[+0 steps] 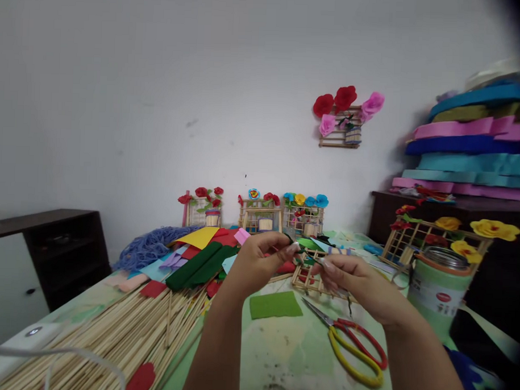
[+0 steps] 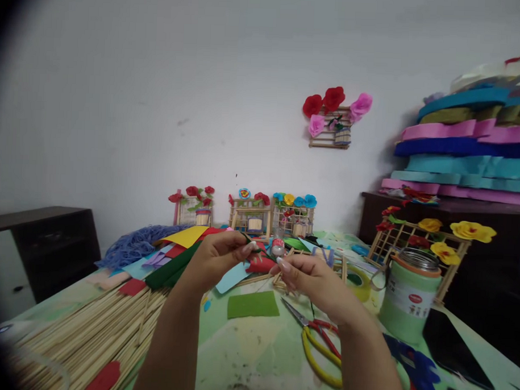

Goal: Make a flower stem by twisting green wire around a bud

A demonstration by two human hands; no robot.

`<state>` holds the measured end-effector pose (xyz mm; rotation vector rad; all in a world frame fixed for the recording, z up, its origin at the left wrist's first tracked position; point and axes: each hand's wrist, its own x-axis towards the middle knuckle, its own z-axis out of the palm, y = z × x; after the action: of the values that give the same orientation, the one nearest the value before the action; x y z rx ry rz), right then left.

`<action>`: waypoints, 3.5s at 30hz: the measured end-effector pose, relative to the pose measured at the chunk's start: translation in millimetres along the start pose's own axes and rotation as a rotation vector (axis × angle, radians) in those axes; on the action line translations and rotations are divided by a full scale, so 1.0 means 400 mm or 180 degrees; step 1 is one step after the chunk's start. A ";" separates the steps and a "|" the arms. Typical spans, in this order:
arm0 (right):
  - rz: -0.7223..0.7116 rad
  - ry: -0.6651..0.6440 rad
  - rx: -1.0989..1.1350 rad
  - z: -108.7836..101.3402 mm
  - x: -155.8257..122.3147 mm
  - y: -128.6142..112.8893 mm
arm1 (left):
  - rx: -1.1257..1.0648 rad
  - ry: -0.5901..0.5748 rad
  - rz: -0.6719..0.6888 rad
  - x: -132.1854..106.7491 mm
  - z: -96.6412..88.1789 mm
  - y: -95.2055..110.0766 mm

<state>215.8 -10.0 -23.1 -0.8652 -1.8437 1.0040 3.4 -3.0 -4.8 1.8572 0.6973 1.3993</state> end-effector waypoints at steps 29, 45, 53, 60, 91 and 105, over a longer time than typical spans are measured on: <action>-0.0039 -0.0450 0.0778 0.035 -0.003 -0.014 | -0.1206 -0.0400 -0.0575 0.019 0.067 -0.012; -0.0087 0.0478 -0.1051 0.044 0.003 -0.035 | 0.0637 0.0602 -0.0004 0.021 0.081 -0.018; -0.0145 0.0449 -0.1082 0.009 -0.015 -0.022 | -0.0108 0.1321 0.0029 0.040 0.014 -0.034; -0.0090 0.0442 -0.0388 0.025 -0.013 -0.033 | -0.0332 0.0480 0.0179 0.026 0.018 -0.008; -0.0231 0.0928 0.1135 0.099 0.009 -0.046 | 0.0544 0.0285 0.0889 0.020 0.048 -0.005; -0.0178 0.1031 0.1314 0.091 0.006 -0.022 | -0.0168 -0.0207 -0.0052 0.019 0.040 -0.026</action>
<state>180.7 -22.8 -26.4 -0.6735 -1.3200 1.0871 20.8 5.6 -11.2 1.8434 0.6358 1.3286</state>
